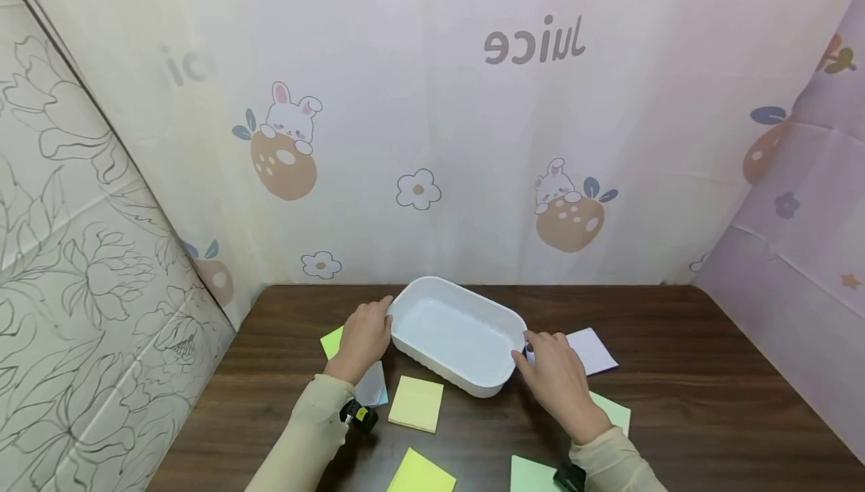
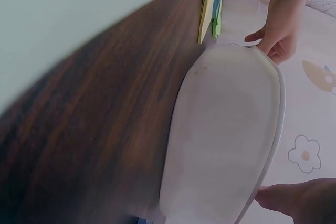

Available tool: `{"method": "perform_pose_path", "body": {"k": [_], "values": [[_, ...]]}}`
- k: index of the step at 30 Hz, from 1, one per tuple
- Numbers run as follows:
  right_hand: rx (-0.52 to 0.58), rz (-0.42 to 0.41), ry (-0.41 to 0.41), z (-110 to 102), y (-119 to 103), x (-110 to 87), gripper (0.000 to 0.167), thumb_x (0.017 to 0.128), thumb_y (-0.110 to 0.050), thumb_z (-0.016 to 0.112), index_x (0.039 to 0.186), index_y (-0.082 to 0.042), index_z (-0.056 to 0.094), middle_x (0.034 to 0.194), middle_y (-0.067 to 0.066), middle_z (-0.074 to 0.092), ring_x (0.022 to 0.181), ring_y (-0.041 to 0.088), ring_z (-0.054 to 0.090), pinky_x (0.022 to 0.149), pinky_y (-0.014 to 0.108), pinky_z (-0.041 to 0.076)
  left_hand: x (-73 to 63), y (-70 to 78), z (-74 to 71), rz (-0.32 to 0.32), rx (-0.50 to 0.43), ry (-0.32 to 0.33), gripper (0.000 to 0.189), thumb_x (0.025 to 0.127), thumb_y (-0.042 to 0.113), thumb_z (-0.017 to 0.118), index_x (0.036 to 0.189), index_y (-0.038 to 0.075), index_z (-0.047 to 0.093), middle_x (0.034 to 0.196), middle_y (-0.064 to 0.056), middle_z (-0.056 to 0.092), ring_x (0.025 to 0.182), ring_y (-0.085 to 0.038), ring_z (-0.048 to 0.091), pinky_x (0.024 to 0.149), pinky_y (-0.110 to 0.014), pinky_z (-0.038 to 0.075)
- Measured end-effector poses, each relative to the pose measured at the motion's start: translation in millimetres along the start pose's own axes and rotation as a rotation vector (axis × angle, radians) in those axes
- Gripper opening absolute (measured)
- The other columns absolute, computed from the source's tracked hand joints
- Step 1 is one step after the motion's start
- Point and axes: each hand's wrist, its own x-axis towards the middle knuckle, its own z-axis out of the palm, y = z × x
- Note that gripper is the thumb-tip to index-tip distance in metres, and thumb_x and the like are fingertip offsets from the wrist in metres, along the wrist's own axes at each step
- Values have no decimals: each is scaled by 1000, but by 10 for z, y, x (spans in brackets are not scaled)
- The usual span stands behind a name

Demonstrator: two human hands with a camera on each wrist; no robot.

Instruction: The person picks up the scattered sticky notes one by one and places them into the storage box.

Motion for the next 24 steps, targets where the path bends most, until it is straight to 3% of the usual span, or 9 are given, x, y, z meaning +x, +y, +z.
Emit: {"method": "perform_pose_path", "body": {"k": [13, 24], "values": [[-3, -15, -24, 12, -58, 17, 31, 89, -20, 75, 110, 3, 73, 88, 13, 73, 80, 27, 56, 65, 36, 44, -5, -30, 13, 34, 24, 9, 32, 99, 9, 61, 128, -1, 67, 106, -20, 73, 101, -37, 68, 78, -47, 58], [-18, -32, -88, -40, -68, 32, 29, 89, -16, 75, 108, 5, 73, 85, 12, 73, 77, 27, 58, 66, 40, 46, -27, -16, 16, 6, 7, -24, 32, 96, 9, 62, 126, -1, 69, 110, -18, 73, 105, -36, 68, 82, -45, 58]]}}
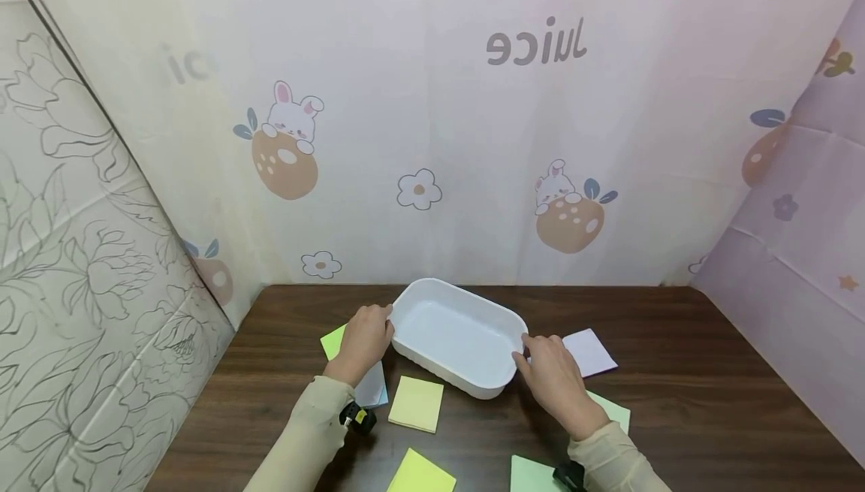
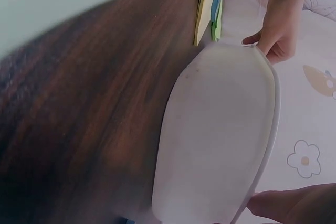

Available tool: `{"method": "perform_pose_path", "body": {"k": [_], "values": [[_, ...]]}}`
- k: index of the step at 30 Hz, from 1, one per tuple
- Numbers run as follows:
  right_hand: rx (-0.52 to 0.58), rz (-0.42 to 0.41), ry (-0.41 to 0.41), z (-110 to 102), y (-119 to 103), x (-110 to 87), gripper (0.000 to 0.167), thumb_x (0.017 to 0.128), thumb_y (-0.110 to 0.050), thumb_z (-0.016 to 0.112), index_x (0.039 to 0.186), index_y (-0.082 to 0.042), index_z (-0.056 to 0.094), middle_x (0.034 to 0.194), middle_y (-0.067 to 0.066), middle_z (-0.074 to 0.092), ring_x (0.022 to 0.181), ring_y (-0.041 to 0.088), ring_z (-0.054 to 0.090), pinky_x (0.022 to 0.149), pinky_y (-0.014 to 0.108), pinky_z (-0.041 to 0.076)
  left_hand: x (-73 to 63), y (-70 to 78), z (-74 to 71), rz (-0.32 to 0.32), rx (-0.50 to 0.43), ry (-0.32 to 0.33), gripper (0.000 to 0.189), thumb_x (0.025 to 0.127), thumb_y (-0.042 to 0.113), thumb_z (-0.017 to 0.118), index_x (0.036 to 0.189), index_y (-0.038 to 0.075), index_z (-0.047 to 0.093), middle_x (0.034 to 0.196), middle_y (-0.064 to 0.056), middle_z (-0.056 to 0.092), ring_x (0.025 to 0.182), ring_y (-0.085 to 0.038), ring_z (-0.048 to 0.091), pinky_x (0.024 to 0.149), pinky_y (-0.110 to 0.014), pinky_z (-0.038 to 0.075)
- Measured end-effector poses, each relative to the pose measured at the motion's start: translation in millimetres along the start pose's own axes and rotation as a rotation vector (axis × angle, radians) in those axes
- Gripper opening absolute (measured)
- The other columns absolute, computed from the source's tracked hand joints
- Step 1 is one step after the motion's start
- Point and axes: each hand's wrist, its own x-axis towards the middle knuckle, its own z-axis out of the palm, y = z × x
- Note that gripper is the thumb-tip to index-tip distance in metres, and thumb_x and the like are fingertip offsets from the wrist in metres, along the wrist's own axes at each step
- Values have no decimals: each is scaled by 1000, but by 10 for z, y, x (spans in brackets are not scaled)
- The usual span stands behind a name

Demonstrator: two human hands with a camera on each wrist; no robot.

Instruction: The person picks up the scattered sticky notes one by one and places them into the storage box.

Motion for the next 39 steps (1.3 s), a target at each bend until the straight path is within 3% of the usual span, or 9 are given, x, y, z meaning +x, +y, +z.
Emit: {"method": "perform_pose_path", "body": {"k": [8, 12, 16, 22, 31, 39], "values": [[23, -5, -5, -32, 15, 11, 33, 89, -14, 74, 113, 9, 72, 92, 17, 75, 82, 30, 60, 70, 44, 49, -19, 2, -29, -20, -2, -13, 32, 95, 10, 63, 124, 0, 70, 111, -18, 75, 99, -33, 70, 71, -39, 57], [30, -12, -9, -38, 24, 27, 32, 90, -12, 74, 113, 9, 71, 93, 18, 75, 81, 28, 59, 68, 41, 48, -31, 2, -45, -17, -12, -15, 31, 94, 9, 62, 123, -2, 71, 114, -18, 75, 82, -25, 69, 56, -29, 48], [36, -24, -14, -42, 33, 49, 28, 89, -11, 74, 109, 8, 73, 87, 15, 74, 75, 24, 57, 62, 36, 44, -52, 2, -51, -4, -20, -6, 30, 94, 8, 62, 120, -3, 71, 114, -18, 75, 71, -19, 63, 50, -24, 39], [61, -23, -25, -44, 55, 82, 22, 89, -10, 75, 104, 6, 74, 74, 10, 69, 62, 17, 51, 52, 29, 39, -87, 0, -48, 21, -25, 15, 29, 92, 8, 63, 117, -3, 73, 111, -19, 76, 62, -16, 55, 49, -24, 37], [66, -23, -24, -54, 75, 104, 21, 88, -9, 74, 104, 5, 74, 90, 19, 74, 67, 21, 52, 55, 31, 39, -146, 17, -59, 1, -36, -5, 30, 92, 10, 65, 117, -4, 72, 103, -19, 76, 53, -12, 44, 46, -23, 33], [83, -26, -36, -69, 77, 136, 18, 88, -8, 74, 102, 5, 74, 81, 16, 71, 61, 18, 47, 52, 29, 36, -210, 38, -96, 9, -29, -9, 29, 93, 12, 66, 117, -5, 72, 100, -19, 76, 56, -12, 45, 49, -22, 35]]}}
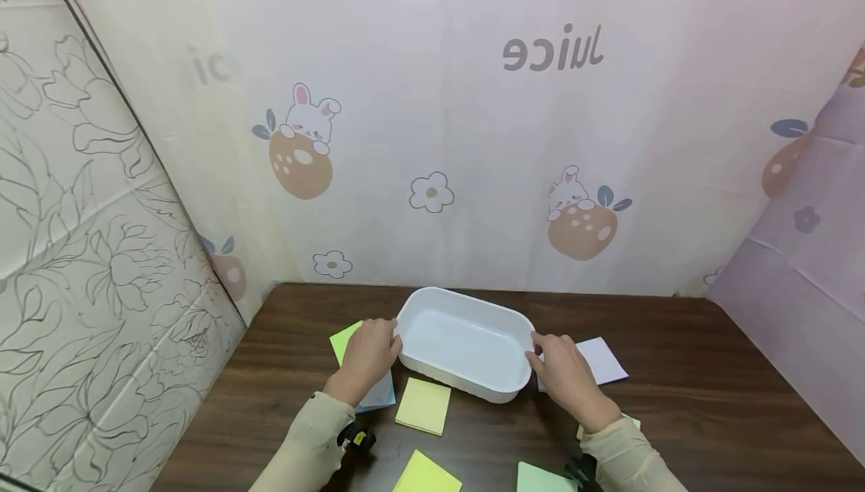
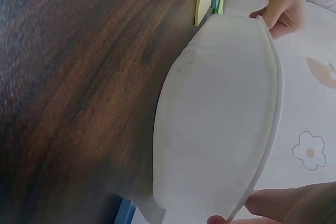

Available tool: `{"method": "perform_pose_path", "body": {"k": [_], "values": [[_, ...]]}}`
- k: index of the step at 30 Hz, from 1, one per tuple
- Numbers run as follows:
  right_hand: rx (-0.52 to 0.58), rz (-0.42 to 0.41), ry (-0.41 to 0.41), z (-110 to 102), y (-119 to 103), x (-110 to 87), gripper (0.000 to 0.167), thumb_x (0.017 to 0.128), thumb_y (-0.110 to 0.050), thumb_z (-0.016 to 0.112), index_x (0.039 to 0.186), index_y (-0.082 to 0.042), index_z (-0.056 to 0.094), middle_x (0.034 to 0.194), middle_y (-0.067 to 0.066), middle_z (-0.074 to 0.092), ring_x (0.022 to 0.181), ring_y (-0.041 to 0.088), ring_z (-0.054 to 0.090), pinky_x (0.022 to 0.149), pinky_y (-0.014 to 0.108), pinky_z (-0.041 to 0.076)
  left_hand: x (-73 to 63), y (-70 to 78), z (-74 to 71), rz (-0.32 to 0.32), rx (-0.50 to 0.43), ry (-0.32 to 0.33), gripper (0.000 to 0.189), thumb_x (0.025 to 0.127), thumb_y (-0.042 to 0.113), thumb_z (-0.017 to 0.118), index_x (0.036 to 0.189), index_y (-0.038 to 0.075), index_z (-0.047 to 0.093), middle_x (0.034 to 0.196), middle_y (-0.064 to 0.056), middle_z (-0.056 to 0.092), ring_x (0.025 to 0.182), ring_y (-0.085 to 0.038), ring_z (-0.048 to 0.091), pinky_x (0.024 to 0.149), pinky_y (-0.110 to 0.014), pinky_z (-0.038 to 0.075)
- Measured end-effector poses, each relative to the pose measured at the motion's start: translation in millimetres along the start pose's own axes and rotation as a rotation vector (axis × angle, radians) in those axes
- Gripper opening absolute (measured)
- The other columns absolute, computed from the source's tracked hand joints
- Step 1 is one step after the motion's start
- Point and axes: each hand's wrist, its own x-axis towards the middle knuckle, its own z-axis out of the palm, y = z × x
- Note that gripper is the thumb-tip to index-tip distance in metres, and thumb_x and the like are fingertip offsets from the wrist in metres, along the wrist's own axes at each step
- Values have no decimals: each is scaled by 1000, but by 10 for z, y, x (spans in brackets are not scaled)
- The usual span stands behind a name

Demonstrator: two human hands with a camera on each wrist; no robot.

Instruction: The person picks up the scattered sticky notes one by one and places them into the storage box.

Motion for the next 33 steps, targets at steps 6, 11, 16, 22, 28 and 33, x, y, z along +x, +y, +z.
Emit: {"method": "perform_pose_path", "body": {"k": [6, 11, 16, 22, 28, 33], "values": [[3, -22, 5, -2, 22, 23, 23, 88, -7, 74, 107, 7, 73, 87, 19, 73, 63, 18, 49, 53, 30, 38, -47, 6, 1, 15, 19, 16, 27, 93, 13, 67, 113, -4, 74, 100, -19, 76, 65, -15, 55, 56, -26, 42], [7, -35, 3, 5, 56, 43, 27, 88, -5, 74, 111, 9, 71, 87, 18, 73, 62, 16, 48, 53, 29, 38, -88, 13, 3, 28, 36, 31, 26, 92, 13, 67, 111, -3, 75, 95, -17, 77, 78, -23, 66, 62, -30, 47], [26, -38, -11, 5, 80, 64, 34, 89, -4, 72, 118, 12, 68, 90, 19, 74, 62, 16, 49, 53, 28, 39, -128, 28, 5, 42, 48, 44, 22, 92, 13, 68, 105, -2, 76, 79, -13, 73, 73, -22, 64, 60, -29, 46], [35, -55, -23, -1, 100, 88, 37, 90, -3, 71, 122, 14, 65, 93, 17, 74, 69, 18, 55, 58, 31, 44, -183, 49, -6, 53, 83, 58, 22, 92, 15, 70, 104, -2, 77, 77, -11, 73, 72, -21, 65, 62, -31, 51], [43, -48, -62, -15, 126, 117, 40, 91, -3, 70, 126, 14, 62, 96, 17, 74, 72, 18, 56, 61, 31, 47, -221, 70, -26, 85, 75, 77, 18, 91, 14, 71, 76, 5, 71, 60, -4, 62, 55, -13, 49, 53, -25, 39], [56, -57, -83, -30, 143, 148, 41, 92, -2, 69, 128, 15, 61, 98, 18, 74, 74, 19, 58, 63, 34, 50, -247, 83, -37, 106, 86, 93, 31, 90, 14, 72, 63, 13, 57, 51, 3, 45, 51, -9, 39, 50, -24, 34]]}}
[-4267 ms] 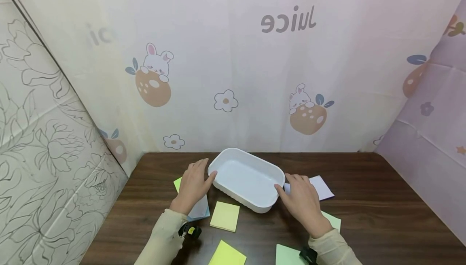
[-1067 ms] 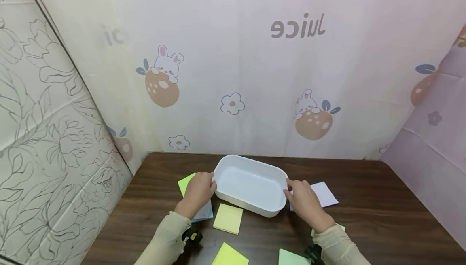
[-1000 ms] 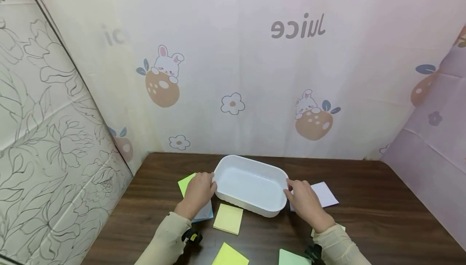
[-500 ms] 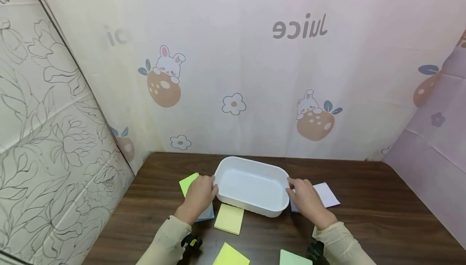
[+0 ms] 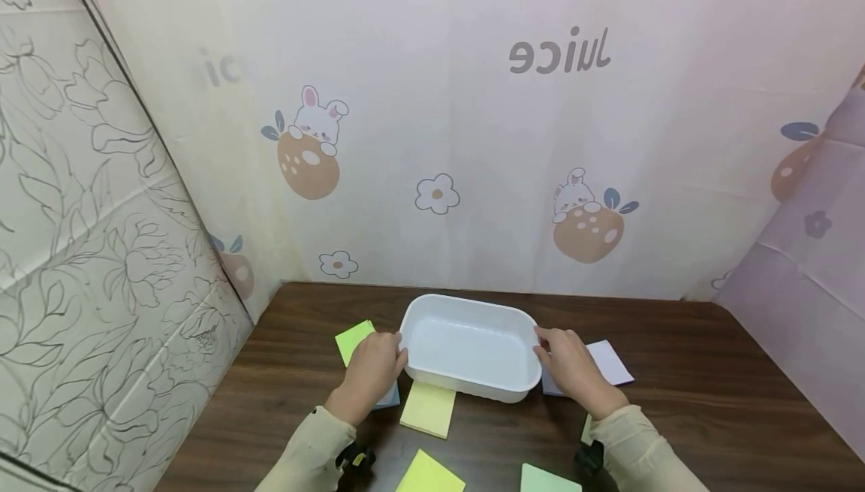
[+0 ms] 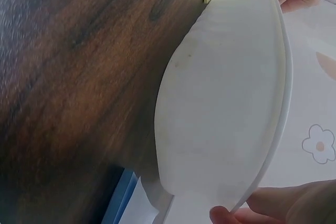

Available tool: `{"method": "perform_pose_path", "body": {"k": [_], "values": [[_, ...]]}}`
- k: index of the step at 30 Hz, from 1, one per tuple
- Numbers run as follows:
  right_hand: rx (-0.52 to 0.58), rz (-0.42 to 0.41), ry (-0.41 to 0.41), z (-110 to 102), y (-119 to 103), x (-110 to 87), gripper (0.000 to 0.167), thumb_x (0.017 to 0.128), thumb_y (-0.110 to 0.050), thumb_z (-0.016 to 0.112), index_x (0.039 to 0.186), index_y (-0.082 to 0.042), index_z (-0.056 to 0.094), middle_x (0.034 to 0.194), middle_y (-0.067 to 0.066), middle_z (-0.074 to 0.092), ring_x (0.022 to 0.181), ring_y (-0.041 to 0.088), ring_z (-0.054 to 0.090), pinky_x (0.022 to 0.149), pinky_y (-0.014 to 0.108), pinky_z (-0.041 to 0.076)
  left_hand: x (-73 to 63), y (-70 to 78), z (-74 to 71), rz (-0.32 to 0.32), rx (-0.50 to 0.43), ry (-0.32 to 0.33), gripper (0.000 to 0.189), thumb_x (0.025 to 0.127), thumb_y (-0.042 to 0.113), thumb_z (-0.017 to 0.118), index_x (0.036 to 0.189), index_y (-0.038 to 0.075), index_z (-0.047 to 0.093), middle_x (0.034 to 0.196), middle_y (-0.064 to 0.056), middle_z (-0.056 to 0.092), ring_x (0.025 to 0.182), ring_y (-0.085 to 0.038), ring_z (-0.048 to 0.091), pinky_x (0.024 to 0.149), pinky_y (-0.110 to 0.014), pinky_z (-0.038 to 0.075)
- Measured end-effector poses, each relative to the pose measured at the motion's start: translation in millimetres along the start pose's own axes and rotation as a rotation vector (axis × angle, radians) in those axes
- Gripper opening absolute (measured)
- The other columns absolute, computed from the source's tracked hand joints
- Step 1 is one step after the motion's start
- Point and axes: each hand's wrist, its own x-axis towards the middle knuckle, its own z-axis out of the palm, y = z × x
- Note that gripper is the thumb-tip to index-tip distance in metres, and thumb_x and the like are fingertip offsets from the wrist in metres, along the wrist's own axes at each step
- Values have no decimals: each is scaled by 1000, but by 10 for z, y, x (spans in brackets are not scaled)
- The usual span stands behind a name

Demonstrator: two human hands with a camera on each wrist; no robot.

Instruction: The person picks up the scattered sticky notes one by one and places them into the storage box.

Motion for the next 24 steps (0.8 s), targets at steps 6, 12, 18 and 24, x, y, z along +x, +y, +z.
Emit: {"method": "perform_pose_path", "body": {"k": [6, 12, 18, 24], "values": [[6, -2, -23, 7, 29, 16, 40, 92, -3, 68, 129, 13, 61, 98, 16, 74, 79, 20, 58, 68, 37, 50, -59, 27, -12, 6, 18, 7, 29, 89, 15, 75, 65, 11, 59, 51, 2, 45, 50, -10, 41, 50, -24, 35], [16, -14, -33, 12, 54, 39, 40, 93, -2, 68, 129, 13, 61, 99, 16, 74, 77, 19, 57, 66, 35, 49, -116, 48, -11, 13, 31, 15, 26, 88, 17, 77, 67, 11, 63, 52, 2, 47, 51, -11, 45, 50, -24, 36], [27, -29, -33, 15, 61, 60, 40, 93, -2, 67, 129, 13, 60, 103, 20, 74, 77, 19, 59, 66, 34, 50, -142, 52, -14, -10, 17, 7, 33, 88, 17, 78, 62, 13, 57, 52, 3, 46, 50, -9, 42, 49, -22, 34], [19, -27, -30, -16, 58, 100, 41, 93, -2, 67, 131, 13, 60, 110, 24, 73, 79, 20, 61, 65, 35, 49, -112, 55, -32, 8, 13, 22, 30, 88, 19, 78, 65, 10, 61, 54, 1, 48, 50, -9, 42, 49, -22, 34]]}}
